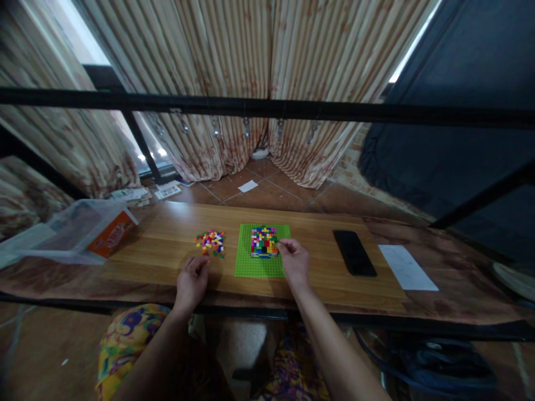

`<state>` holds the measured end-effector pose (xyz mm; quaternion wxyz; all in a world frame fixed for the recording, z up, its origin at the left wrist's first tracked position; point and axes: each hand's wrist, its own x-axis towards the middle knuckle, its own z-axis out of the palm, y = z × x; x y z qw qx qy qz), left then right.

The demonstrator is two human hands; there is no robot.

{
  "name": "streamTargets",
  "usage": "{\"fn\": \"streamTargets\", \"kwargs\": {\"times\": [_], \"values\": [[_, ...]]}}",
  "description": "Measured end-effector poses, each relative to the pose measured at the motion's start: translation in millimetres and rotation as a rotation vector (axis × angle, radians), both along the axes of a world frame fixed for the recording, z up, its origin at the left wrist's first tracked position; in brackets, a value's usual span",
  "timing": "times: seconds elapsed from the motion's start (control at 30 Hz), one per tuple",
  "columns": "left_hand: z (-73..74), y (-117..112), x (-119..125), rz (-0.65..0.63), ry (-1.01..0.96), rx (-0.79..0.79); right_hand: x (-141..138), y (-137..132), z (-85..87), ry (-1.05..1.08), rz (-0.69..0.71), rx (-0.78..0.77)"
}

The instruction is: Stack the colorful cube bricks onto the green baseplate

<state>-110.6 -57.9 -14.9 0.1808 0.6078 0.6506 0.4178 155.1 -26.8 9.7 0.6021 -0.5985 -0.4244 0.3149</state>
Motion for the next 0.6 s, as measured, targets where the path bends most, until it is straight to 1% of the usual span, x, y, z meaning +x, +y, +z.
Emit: {"fn": "streamTargets", "kwargs": {"times": [0.03,0.1,0.2,0.27,0.33,0.43,0.53,0.6], "values": [[2.7,-2,4,-0.015,-0.087,-0.009,-2,-9,1.2,-0.004,0.023,0.014],[9.3,-8,18,-0.054,-0.293,-0.046,-8,-28,3.9,-0.017,0.111,0.004],[22.4,-21,49,-0.159,-0.645,-0.167,-19,-53,9.9,-0.034,0.281,-0.024],[32.1,-28,69,-0.212,-0.857,-0.236,-26,-64,16.4,-0.032,0.359,-0.029],[41.2,-34,83,-0.242,-1.006,-0.272,-30,-71,24.7,-0.042,0.412,-0.021],[52.2,-38,93,-0.285,-1.074,-0.292,-31,-75,36.6,-0.103,0.459,-0.001],[60.2,-39,95,-0.316,-1.01,-0.27,-30,-77,43.0,-0.149,0.493,0.02],[63.8,-40,96,-0.322,-0.942,-0.245,-30,-78,43.5,-0.148,0.484,0.042]]}}
